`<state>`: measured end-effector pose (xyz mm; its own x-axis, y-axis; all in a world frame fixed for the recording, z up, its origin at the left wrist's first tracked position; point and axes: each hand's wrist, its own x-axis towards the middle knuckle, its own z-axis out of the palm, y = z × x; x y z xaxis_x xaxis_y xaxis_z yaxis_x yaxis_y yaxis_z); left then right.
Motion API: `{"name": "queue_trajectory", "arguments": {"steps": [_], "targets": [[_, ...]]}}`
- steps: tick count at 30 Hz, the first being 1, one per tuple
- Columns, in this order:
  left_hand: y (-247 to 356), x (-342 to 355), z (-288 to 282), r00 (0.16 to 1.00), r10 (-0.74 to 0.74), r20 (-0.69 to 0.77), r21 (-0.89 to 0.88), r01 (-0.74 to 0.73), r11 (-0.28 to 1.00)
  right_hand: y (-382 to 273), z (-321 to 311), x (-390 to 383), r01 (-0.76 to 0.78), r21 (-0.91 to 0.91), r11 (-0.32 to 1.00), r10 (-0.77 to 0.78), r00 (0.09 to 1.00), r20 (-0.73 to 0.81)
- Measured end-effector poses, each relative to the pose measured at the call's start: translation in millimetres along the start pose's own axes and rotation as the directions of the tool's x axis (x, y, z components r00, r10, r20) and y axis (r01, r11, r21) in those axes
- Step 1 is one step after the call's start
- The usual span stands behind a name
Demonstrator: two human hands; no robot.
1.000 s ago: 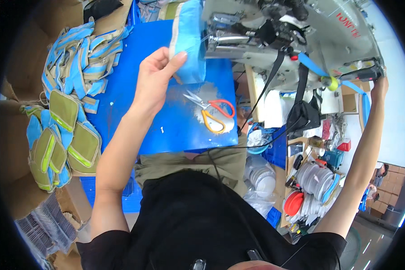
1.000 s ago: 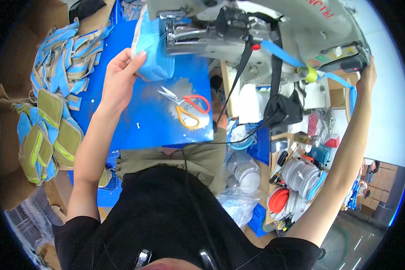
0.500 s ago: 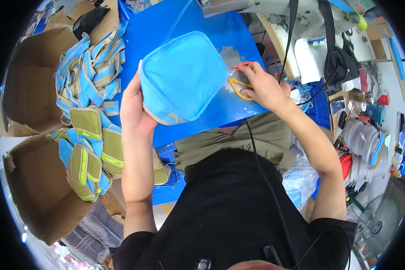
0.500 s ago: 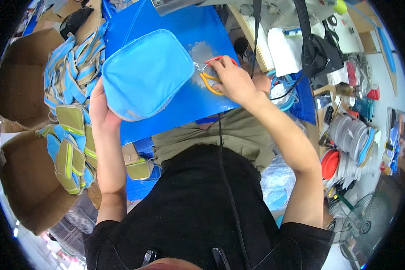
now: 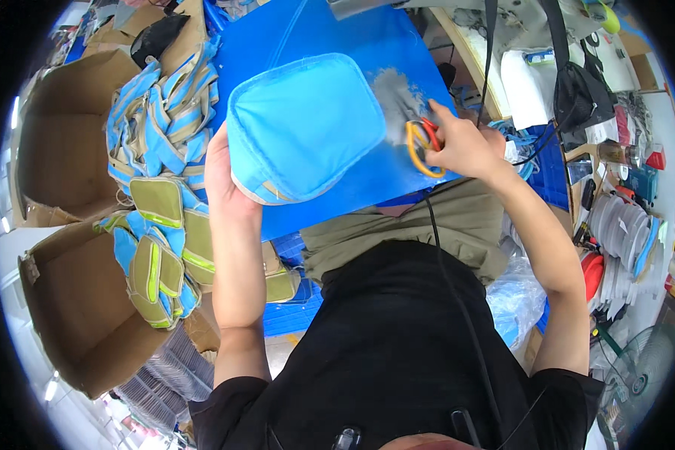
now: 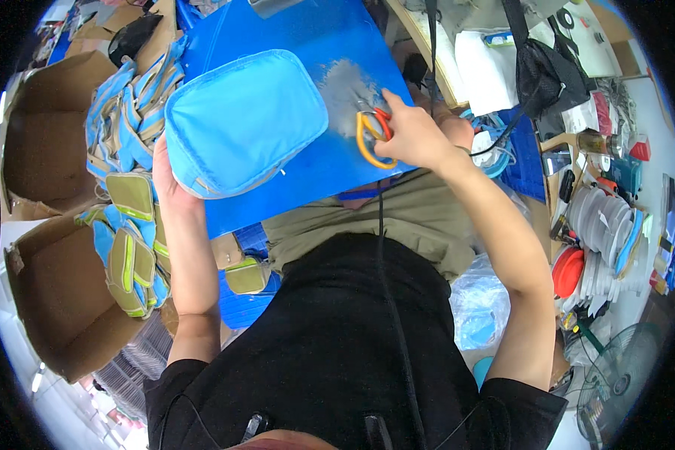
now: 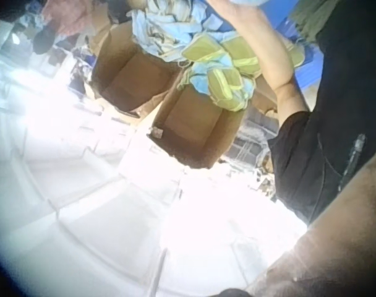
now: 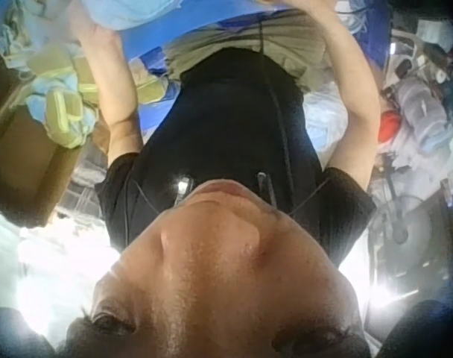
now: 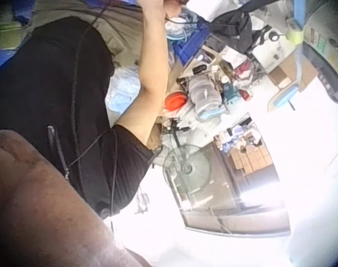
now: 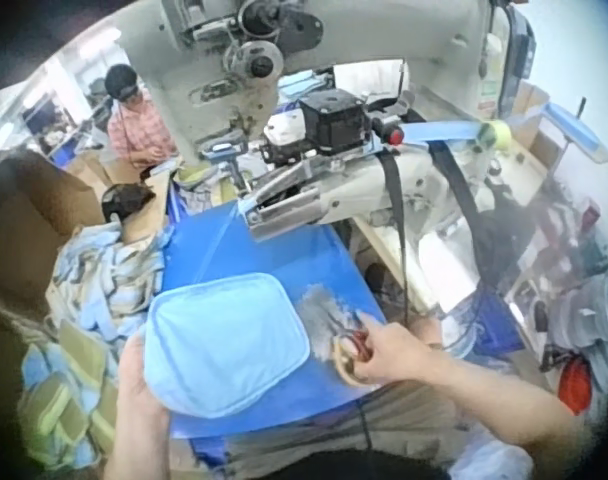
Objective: The person threads a sewing machine with blue thread, cuts the thread, and then repeatedly handles small blue and green fabric masks. They pick up masks, open and close zippers, and inspect the seams and interior lining before placing them back on the table.
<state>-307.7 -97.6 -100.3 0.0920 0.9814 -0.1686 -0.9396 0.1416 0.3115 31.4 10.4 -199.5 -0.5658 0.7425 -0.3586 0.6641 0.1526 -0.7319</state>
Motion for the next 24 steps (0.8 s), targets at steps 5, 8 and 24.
{"name": "queue_trajectory", "arguments": {"steps": [5, 8, 24], "targets": [[0, 3, 5, 0.996, 0.01, -0.091, 0.035, -0.007, 0.999, -49, -16, -19, 0.197, 0.356, 0.913, -0.156, 0.978, -0.141], [-9, 6, 20, 0.984, 0.04, -0.171, 0.092, -0.025, 0.995, -106, -24, -25, 0.336, 0.198, 0.921, -0.304, 0.936, -0.176], [-56, -21, -25, 0.905, 0.414, 0.096, 0.951, 0.04, -0.307, -28, 14, 11, 0.092, -0.18, 0.979, -0.14, 0.952, -0.273]]}}
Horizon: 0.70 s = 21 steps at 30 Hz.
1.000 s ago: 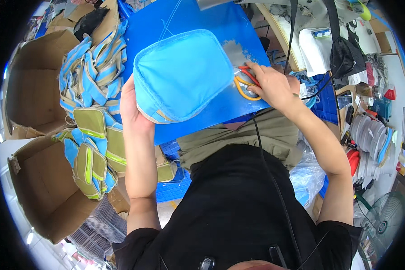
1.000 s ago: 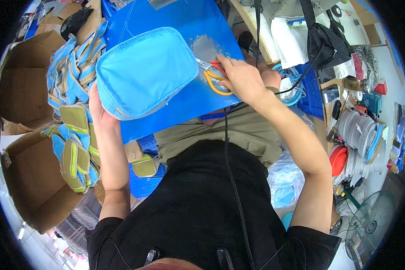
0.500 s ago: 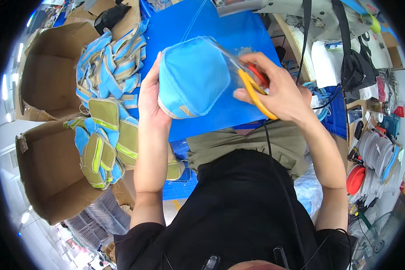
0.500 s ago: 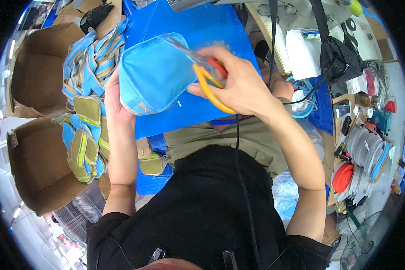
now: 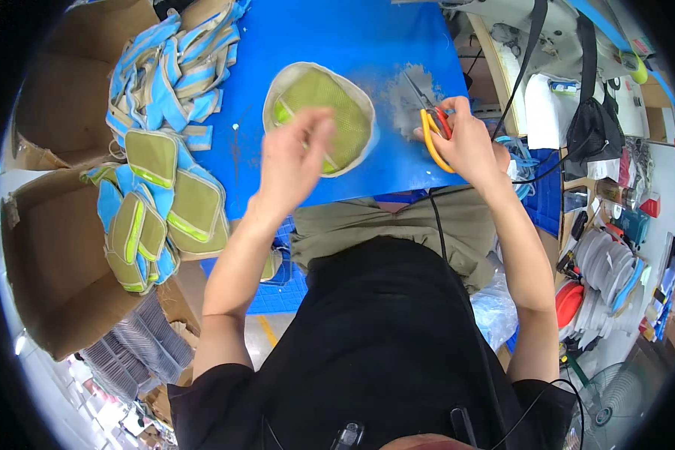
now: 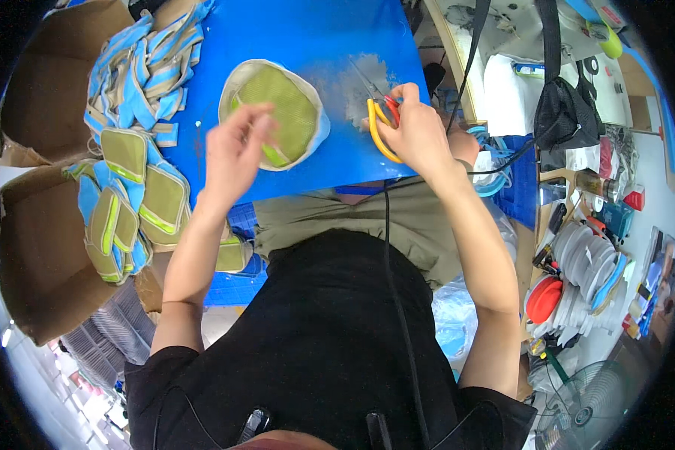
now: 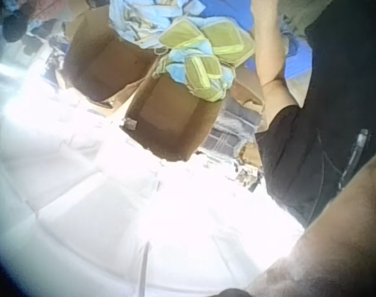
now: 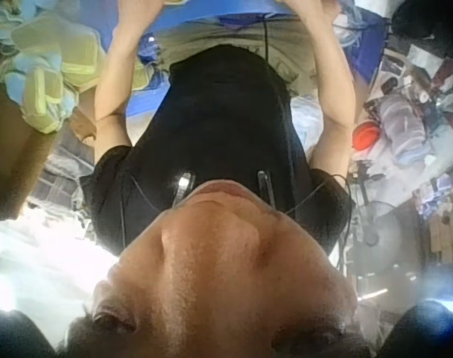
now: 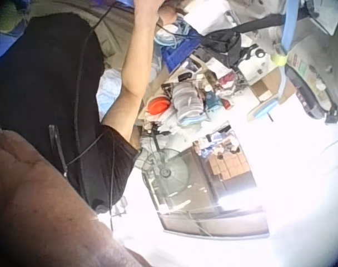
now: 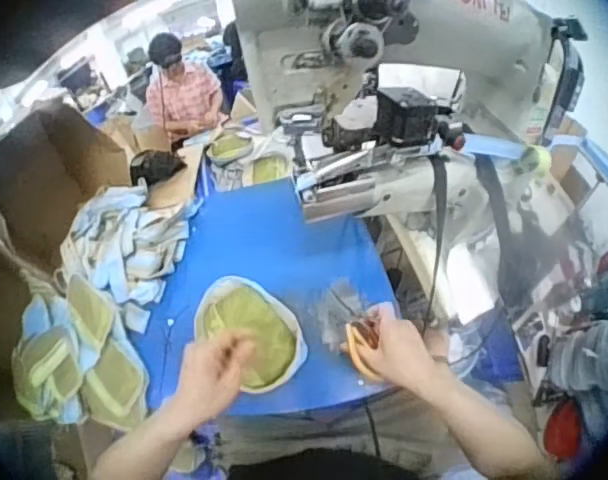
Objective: The person threads a sewing machine with blue thread, cuts the thread, and then repeatedly handles small blue and green fabric masks. They pick up masks, open and close zippers, and inspect the seams and interior lining before placing them back on the table.
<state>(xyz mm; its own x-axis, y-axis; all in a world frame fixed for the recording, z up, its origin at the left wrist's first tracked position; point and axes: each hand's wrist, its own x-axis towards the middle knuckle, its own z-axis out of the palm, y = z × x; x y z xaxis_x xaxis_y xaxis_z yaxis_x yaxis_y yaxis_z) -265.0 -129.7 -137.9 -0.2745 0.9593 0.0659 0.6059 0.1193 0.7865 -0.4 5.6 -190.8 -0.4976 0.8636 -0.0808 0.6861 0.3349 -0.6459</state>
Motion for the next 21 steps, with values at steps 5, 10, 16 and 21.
{"name": "queue_trajectory", "arguments": {"steps": [5, 10, 16, 21], "targets": [[-67, 67, -3, 0.883, 0.428, -0.192, 0.539, -0.27, 0.798, 10, 6, 10, 0.155, -0.155, 0.976, -0.159, 0.987, -0.009], [-96, 111, 7, 0.969, 0.241, 0.048, 0.524, -0.23, 0.82, -38, 35, 16, 0.223, -0.022, 0.975, -0.221, 0.939, -0.263], [-66, 90, 25, 0.951, 0.207, -0.228, 0.454, -0.084, 0.887, -63, 109, 42, 0.019, 0.402, 0.915, 0.099, 0.958, -0.27], [-44, 37, 28, 0.91, 0.197, -0.365, 0.155, -0.149, 0.977, -72, 57, 19, -0.044, 0.572, 0.819, 0.153, 0.978, -0.144]]}}
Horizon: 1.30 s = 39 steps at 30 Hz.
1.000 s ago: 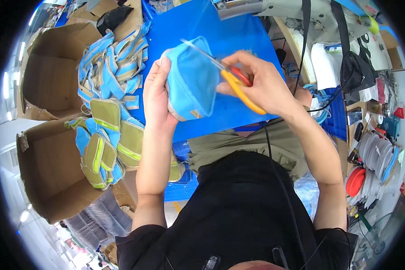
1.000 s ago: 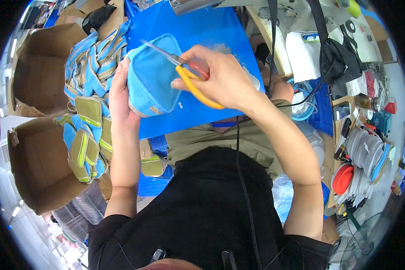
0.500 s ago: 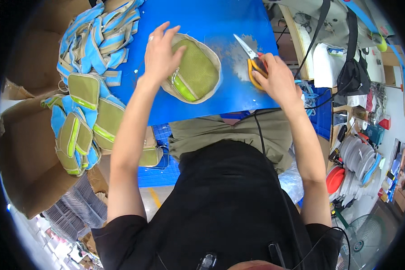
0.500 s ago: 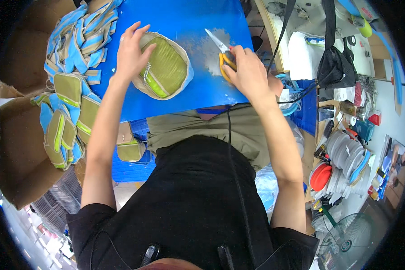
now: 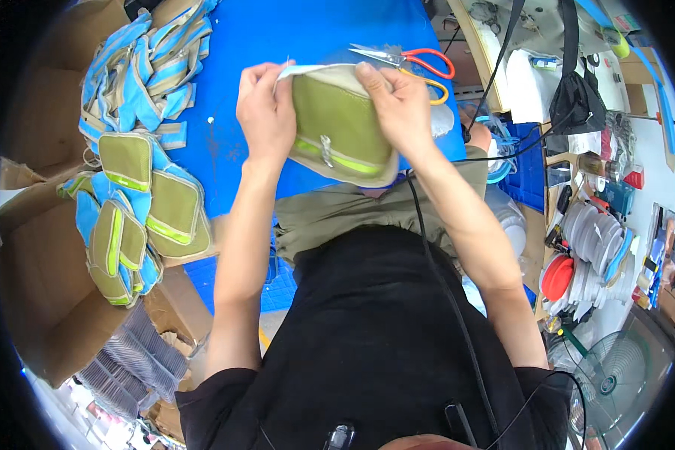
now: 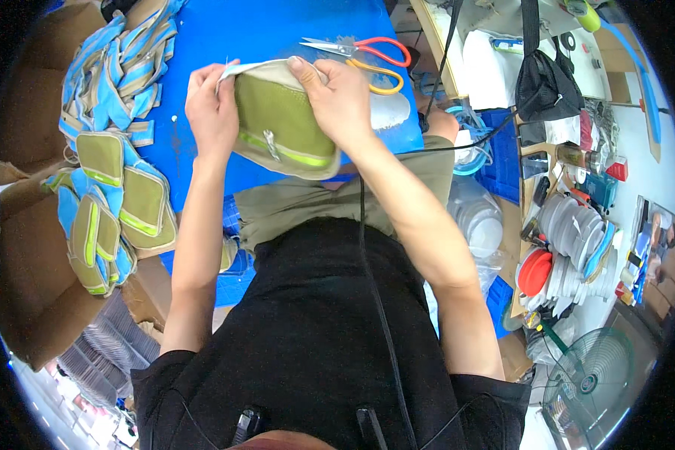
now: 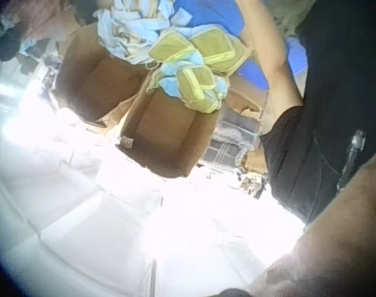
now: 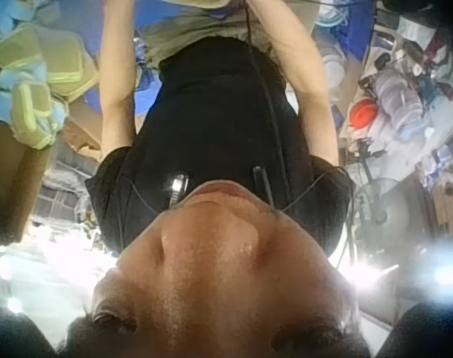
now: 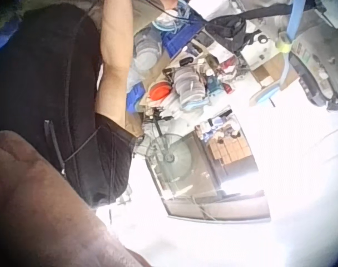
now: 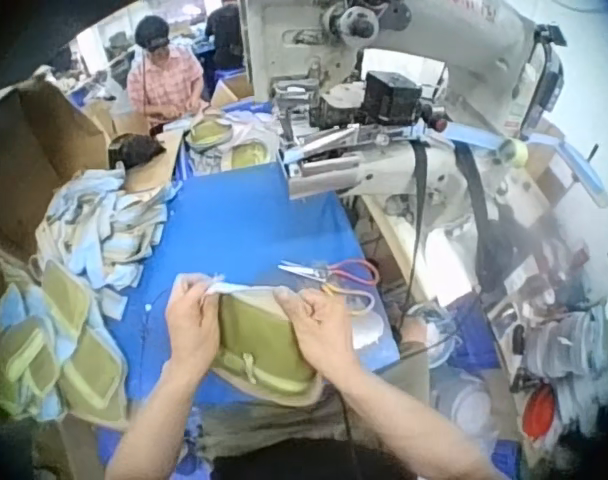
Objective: The person threads a sewing machine with blue thread, cuts the thread, and then repeatedly handles small blue and green fabric masks. They pick up masks, open and close zippers, and inspect the seams and interior lining before placing them back on the table.
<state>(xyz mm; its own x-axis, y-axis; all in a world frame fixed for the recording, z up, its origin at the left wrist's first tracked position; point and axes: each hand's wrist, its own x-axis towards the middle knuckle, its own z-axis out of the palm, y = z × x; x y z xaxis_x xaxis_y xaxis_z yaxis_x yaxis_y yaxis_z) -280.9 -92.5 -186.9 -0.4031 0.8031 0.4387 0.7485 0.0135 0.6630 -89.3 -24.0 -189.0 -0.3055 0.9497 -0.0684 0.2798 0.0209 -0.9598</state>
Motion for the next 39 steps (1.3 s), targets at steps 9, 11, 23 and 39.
{"name": "queue_trajectory", "arguments": {"steps": [9, 11, 23, 39], "targets": [[59, -88, -71, 0.614, -0.045, 0.788, -0.583, 0.721, -0.374, -17, -57, -45, 0.186, 0.187, 0.965, -0.225, 0.951, 0.211], [68, -96, -76, 0.643, -0.018, 0.765, -0.599, 0.702, -0.386, -25, -64, -62, 0.2, 0.23, 0.952, -0.245, 0.95, 0.191], [79, -62, -91, 0.482, 0.128, 0.867, -0.454, 0.656, 0.603, -50, -84, -91, 0.291, 0.016, 0.957, -0.286, 0.925, 0.251], [84, -84, -71, 0.556, 0.215, 0.803, -0.569, 0.822, -0.002, -54, -98, -107, 0.304, -0.043, 0.952, -0.289, 0.934, 0.208]]}}
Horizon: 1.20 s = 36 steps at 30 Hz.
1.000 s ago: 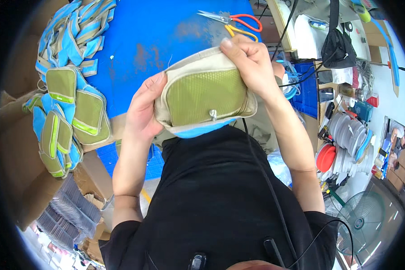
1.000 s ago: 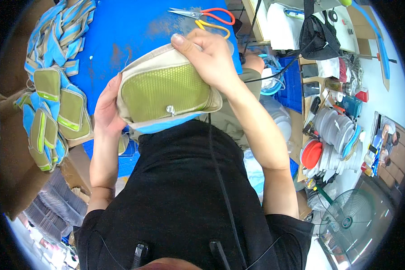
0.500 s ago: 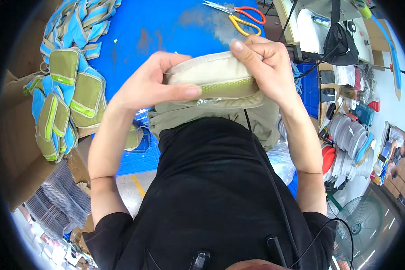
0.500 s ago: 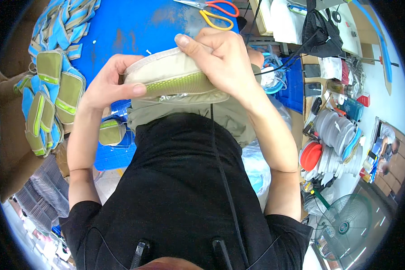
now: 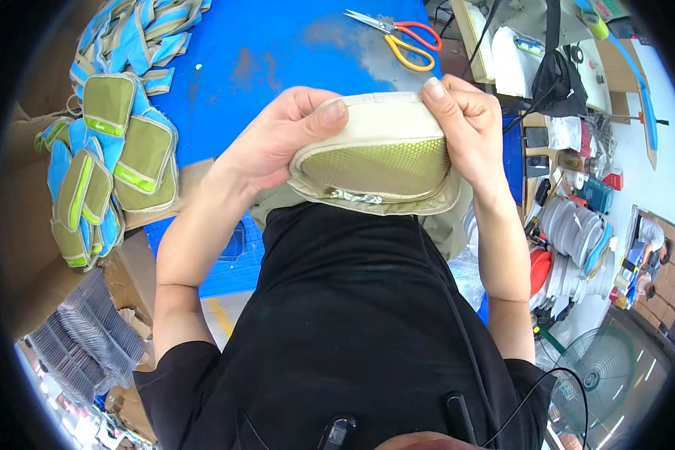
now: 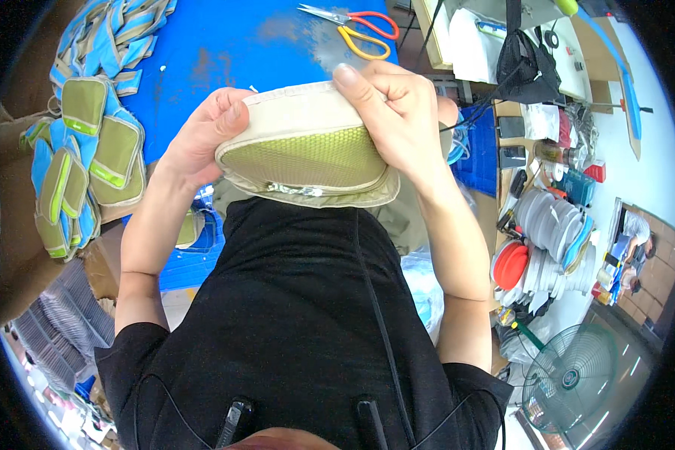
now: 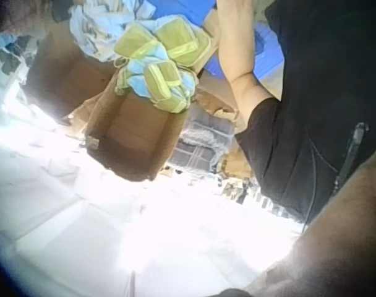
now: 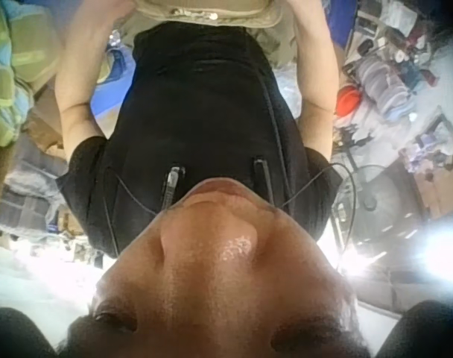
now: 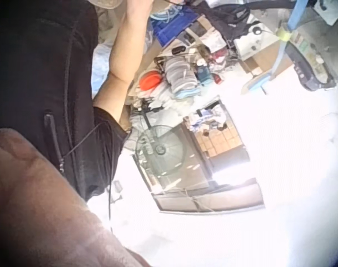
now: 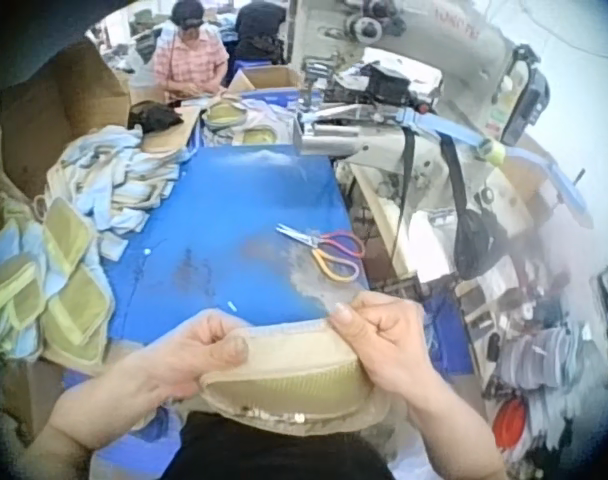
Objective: The person threads a sewing machine with blue thread, cuts the thread, and then repeatedly handles small blue and green fabric masks. They pick up masks, open and close zippers, and inspect the seams and interior lining before placing them back on the table.
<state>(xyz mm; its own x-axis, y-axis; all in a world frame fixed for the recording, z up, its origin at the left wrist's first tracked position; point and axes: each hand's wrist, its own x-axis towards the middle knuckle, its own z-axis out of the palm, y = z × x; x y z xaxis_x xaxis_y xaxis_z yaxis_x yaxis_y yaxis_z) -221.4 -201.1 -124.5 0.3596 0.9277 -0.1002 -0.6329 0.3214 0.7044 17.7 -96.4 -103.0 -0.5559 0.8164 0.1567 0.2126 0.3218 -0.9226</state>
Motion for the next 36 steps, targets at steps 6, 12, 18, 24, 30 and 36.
{"name": "queue_trajectory", "arguments": {"steps": [6, 12, 18, 24, 30, 36], "targets": [[11, -14, -9, 0.998, 0.027, -0.049, 0.003, -0.027, 1.0, 8, 6, -1, 0.01, -0.035, 0.999, -0.014, 0.995, -0.103], [32, -3, -15, 1.0, 0.025, -0.001, 0.329, -0.024, 0.944, 19, 3, -4, -0.137, 0.054, 0.989, 0.134, 0.99, 0.045], [18, 46, 7, 0.977, 0.172, -0.126, 0.905, 0.042, 0.424, -22, 15, 24, -0.19, -0.006, 0.982, 0.185, 0.95, 0.25], [-30, 31, -8, 0.703, 0.706, 0.09, 0.995, -0.099, -0.027, 11, 11, 11, -0.351, 0.379, 0.856, 0.285, 0.933, 0.22], [-63, 24, -8, 0.694, 0.633, -0.343, 0.888, 0.02, 0.459, 30, 14, 4, -0.386, 0.53, 0.755, 0.296, 0.922, 0.249], [-70, 0, 21, 0.956, 0.036, -0.291, -0.238, -0.108, 0.965, 57, -12, 12, -0.306, 0.58, 0.755, 0.223, 0.952, 0.212]]}}
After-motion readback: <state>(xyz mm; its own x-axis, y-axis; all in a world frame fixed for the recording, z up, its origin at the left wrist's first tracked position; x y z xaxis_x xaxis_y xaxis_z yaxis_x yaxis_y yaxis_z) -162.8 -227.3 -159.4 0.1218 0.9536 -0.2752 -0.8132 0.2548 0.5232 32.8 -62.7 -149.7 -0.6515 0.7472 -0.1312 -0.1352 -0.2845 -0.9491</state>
